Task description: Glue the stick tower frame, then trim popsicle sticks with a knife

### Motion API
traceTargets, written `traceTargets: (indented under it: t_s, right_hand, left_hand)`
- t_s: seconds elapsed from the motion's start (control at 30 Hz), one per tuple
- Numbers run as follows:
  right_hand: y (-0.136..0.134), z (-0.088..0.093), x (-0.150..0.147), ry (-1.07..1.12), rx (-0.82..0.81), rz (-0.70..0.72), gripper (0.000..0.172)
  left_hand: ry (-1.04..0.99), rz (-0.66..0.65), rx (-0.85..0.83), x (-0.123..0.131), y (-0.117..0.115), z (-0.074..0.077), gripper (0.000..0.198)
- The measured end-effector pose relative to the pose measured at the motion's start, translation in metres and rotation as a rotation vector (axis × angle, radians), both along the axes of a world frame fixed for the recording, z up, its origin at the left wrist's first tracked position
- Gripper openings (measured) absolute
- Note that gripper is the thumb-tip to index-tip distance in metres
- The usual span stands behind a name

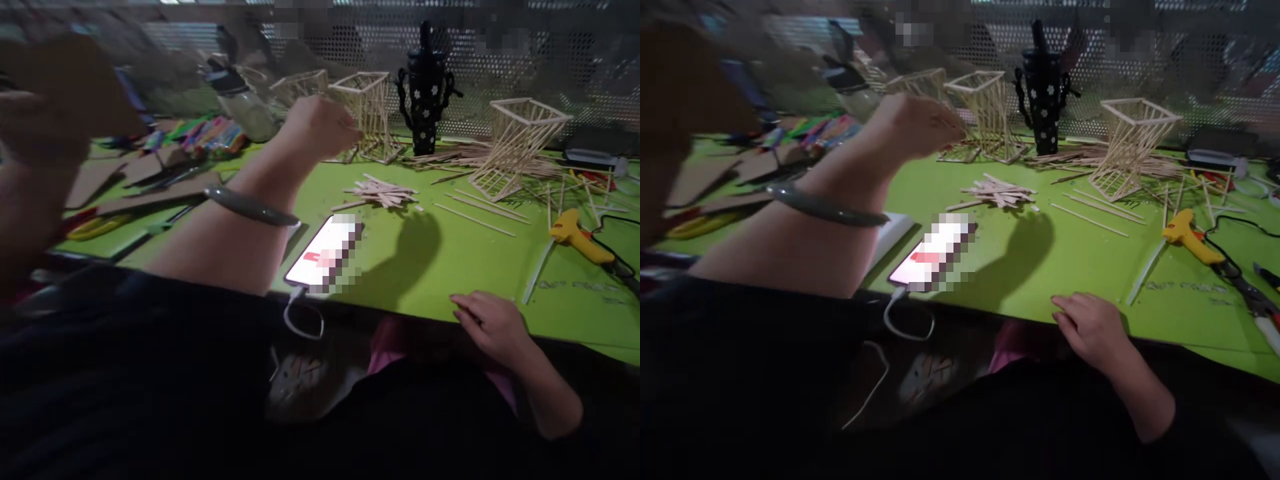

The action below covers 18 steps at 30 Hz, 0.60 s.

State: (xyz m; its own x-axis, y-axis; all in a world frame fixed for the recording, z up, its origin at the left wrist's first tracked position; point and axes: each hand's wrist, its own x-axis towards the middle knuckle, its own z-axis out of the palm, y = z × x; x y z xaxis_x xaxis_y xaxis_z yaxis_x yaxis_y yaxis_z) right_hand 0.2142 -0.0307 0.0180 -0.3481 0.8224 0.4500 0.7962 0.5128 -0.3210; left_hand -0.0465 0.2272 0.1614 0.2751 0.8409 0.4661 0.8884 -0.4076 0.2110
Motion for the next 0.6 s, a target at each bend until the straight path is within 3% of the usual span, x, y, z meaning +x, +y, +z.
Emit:
traceTargets:
  t_s: [0.07,0.13,0.27,0.37,0.43,0.6]
  right_hand:
    - [0.002,-0.001,0.001,-0.013,0.0,0.002,0.03]
    - [0.004,-0.003,0.003,-0.029,0.007,-0.007,0.03]
    - [0.007,-0.008,0.006,-0.078,0.024,-0.029,0.03]
    - [0.01,-0.012,0.008,-0.099,0.016,-0.043,0.027]
    - [0.012,-0.013,0.007,-0.114,-0.003,-0.053,0.025]
    - [0.004,0.0,0.008,-0.13,-0.149,-0.026,0.024]
  left_hand:
    - [0.005,0.053,-0.018,0.01,-0.044,-0.001,0.041]
    - [-0.058,0.003,-0.023,0.025,-0.09,-0.013,0.036]
    - [-0.271,-0.261,-0.219,0.063,-0.162,-0.064,0.027]
    - [-0.497,-0.409,-0.391,0.091,-0.184,-0.105,0.028]
    - [-0.648,-0.409,-0.422,0.105,-0.188,-0.126,0.032]
    - [-0.771,-0.459,-0.453,0.115,-0.193,-0.154,0.033]
